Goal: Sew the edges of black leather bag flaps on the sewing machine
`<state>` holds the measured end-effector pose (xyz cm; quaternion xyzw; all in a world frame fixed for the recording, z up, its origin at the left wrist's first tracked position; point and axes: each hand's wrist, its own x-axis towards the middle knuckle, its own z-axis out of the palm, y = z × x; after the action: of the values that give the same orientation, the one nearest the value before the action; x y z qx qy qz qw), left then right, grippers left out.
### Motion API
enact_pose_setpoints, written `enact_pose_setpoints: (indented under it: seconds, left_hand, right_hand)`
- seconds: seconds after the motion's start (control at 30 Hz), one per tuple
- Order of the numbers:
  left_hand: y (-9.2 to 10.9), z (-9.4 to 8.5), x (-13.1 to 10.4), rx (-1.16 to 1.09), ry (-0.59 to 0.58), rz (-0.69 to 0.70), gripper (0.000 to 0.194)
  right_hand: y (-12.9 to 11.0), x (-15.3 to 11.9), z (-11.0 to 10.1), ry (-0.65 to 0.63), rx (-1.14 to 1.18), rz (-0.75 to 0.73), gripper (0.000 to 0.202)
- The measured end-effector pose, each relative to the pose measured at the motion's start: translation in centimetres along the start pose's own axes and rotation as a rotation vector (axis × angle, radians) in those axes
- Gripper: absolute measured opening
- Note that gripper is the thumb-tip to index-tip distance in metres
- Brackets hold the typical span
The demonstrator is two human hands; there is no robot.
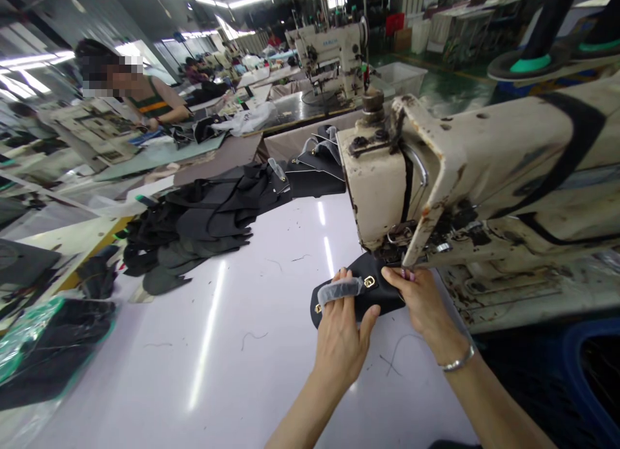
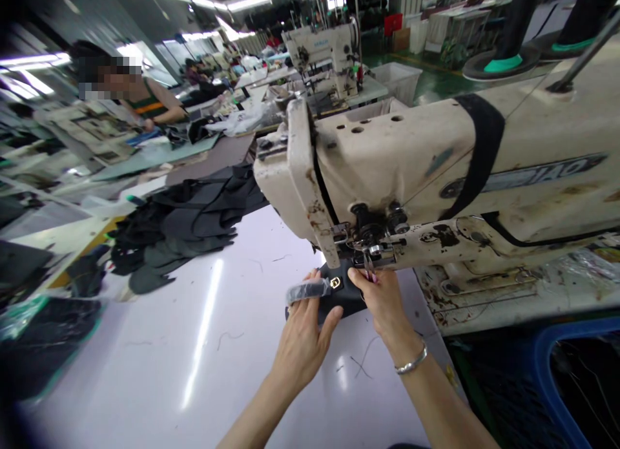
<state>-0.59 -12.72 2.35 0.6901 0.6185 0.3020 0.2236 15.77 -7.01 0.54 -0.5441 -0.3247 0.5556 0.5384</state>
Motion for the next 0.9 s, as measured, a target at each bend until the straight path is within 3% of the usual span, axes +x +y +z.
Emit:
enact_pose_setpoints:
  seconds: [0.1, 0.27, 0.57, 0.9]
  left_hand:
    - [0.2, 0.6, 2.2, 0.035, 0.044, 0.139, 0.060]
    - [1.8, -0.6, 4.2, 0.306, 0.013, 0.303, 0.035]
    - [1.9, -1.1, 5.6, 0.385, -0.034, 0.328, 0.036]
    - [1.2, -1.7, 7.3, 0.371, -0.038, 0.346, 0.031]
  right_hand:
    - [-0.4, -0.1, 0.0, -0.017, 0.059, 0.044, 0.030]
    - [-1.1, -0.3, -0.2, -0.111, 0.069, 0.117, 0.035]
    - [-0.6, 0.4, -0.3, -0.089, 0.076, 0.052, 0.027]
    - [-0.6, 0.4, 0.0, -0.004, 0.032, 0.150, 0.048]
